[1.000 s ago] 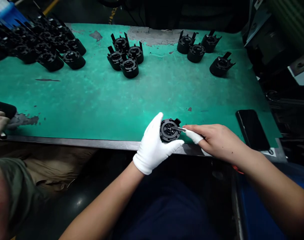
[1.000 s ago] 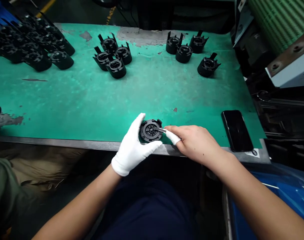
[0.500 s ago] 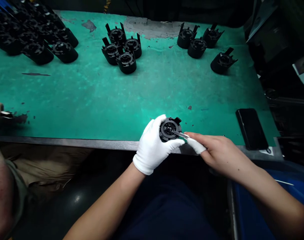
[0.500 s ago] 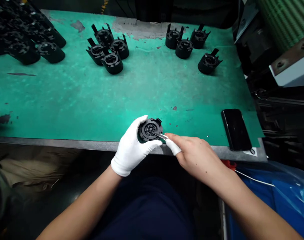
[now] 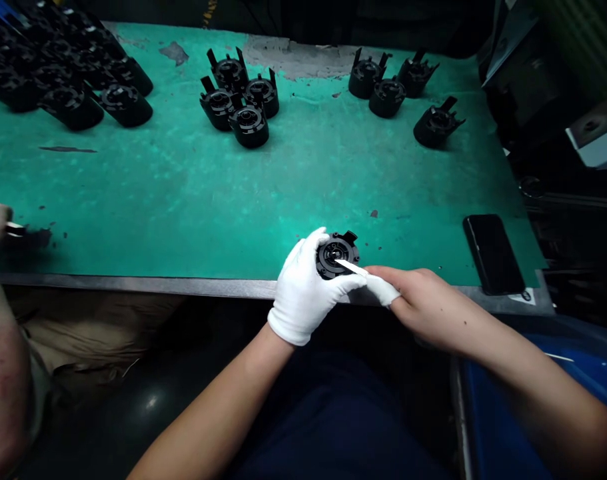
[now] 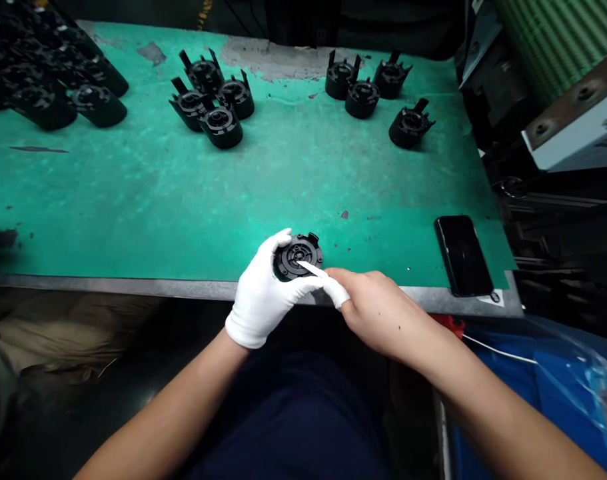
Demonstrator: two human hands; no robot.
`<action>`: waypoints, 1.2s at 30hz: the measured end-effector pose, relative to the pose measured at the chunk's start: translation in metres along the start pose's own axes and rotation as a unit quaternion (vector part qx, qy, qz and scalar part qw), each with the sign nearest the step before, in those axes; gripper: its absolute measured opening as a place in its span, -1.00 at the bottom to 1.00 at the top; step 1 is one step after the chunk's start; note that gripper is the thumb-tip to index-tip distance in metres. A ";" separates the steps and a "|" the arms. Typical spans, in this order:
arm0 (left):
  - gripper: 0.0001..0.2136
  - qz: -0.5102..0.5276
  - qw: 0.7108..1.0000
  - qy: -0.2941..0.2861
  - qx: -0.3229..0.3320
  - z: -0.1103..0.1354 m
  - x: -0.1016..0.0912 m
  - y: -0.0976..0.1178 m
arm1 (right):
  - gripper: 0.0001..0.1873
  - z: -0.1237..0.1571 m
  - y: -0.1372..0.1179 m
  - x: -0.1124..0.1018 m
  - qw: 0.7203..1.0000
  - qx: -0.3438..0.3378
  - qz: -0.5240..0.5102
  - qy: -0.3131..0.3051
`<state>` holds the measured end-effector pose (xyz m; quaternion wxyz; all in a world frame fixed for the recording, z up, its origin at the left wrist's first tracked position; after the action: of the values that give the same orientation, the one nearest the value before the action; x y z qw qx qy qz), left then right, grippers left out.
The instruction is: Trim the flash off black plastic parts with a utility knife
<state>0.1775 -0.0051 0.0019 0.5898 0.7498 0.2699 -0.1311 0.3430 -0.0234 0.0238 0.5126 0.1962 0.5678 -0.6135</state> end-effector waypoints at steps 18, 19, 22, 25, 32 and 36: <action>-0.02 0.016 0.999 -0.042 -0.010 0.027 -0.022 0.013 | -0.52 -0.028 0.009 -0.028 0.986 -0.100 0.078 0.106; 0.00 0.023 0.998 -0.055 -0.003 0.015 -0.019 0.009 | -0.52 -0.027 0.010 -0.024 0.985 -0.104 0.106 0.093; -0.08 0.027 0.995 -0.095 -0.003 -0.009 -0.009 -0.003 | -0.50 -0.026 0.010 -0.014 0.980 -0.100 0.154 0.079; -0.21 0.029 0.993 -0.113 -0.010 -0.014 -0.005 -0.005 | -0.46 -0.020 0.008 -0.008 0.982 -0.097 0.150 0.065; -0.25 0.043 0.996 -0.071 -0.017 -0.008 -0.010 -0.001 | -0.44 -0.004 -0.003 0.001 0.990 -0.063 0.103 0.068; -0.26 0.030 0.998 -0.030 -0.040 -0.004 -0.013 -0.006 | -0.46 -0.004 -0.008 0.007 0.993 -0.059 0.071 0.080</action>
<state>0.1630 -0.0037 0.0050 0.6311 0.7287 0.2346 -0.1250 0.3319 -0.0243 0.0208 0.5179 0.2540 0.6268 -0.5237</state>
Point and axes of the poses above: each hand's wrist, its own z-axis away from the middle knuckle, its own x-axis out of the palm, y = z × x, the point moved 9 cm from there along -z, towards the middle knuckle, and after that the axes turned 8 degrees about y, right-handed, at the moved point
